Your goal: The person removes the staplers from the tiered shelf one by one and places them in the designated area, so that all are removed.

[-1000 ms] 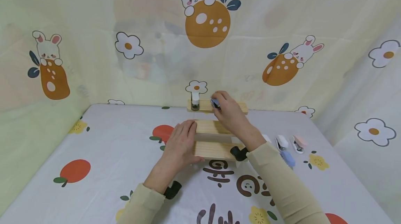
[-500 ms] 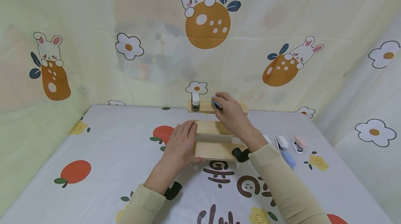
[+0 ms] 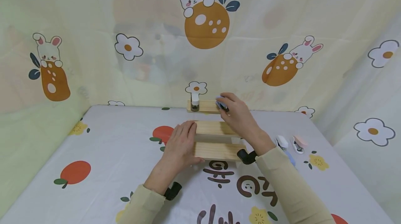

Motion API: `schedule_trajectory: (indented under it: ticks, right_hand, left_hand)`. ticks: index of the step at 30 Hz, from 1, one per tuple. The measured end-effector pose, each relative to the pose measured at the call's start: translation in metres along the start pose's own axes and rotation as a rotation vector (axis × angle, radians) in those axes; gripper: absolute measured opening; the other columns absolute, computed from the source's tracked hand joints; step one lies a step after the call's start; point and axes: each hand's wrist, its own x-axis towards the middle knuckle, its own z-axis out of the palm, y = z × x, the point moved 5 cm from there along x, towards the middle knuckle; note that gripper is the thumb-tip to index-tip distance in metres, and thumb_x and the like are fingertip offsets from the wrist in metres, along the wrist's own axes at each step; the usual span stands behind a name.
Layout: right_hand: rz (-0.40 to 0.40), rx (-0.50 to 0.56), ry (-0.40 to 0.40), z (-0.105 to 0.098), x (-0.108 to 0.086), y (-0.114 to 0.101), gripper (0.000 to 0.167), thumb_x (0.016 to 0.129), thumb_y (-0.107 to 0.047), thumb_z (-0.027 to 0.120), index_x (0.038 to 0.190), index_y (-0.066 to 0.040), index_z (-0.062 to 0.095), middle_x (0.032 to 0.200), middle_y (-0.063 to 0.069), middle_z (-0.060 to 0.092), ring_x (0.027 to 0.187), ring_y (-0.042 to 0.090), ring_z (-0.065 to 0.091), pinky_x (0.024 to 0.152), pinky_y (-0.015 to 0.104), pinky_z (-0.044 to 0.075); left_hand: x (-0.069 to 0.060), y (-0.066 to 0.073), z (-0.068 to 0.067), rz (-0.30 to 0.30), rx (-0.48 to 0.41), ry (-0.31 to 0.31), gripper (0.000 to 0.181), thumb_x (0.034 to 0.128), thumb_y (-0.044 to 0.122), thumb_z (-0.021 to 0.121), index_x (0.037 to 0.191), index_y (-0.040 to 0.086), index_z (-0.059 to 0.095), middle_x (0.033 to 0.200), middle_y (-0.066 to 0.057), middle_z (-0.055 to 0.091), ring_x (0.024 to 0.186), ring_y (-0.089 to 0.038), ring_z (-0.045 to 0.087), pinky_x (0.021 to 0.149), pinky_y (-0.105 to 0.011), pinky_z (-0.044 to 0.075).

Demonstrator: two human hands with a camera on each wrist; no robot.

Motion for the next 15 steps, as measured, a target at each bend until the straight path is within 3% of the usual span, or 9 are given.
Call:
schedule_trajectory:
  ticks: [15]
  right_hand:
    - [0.015,-0.018,0.032,-0.021,-0.019,0.010,0.038,0.086,0.005,0.067,0.124,0.005,0.063,0.134,0.021,0.056,0.110,0.036,0.065,0.084,0.044,0.060]
  left_hand:
    - [0.000,0.000,0.000,-0.004,-0.008,-0.002,0.118,0.0554,0.052,0.094,0.145,0.001,0.037,0.147,-0.011,0.041,0.138,-0.026,0.040,0.122,-0.044,0.032]
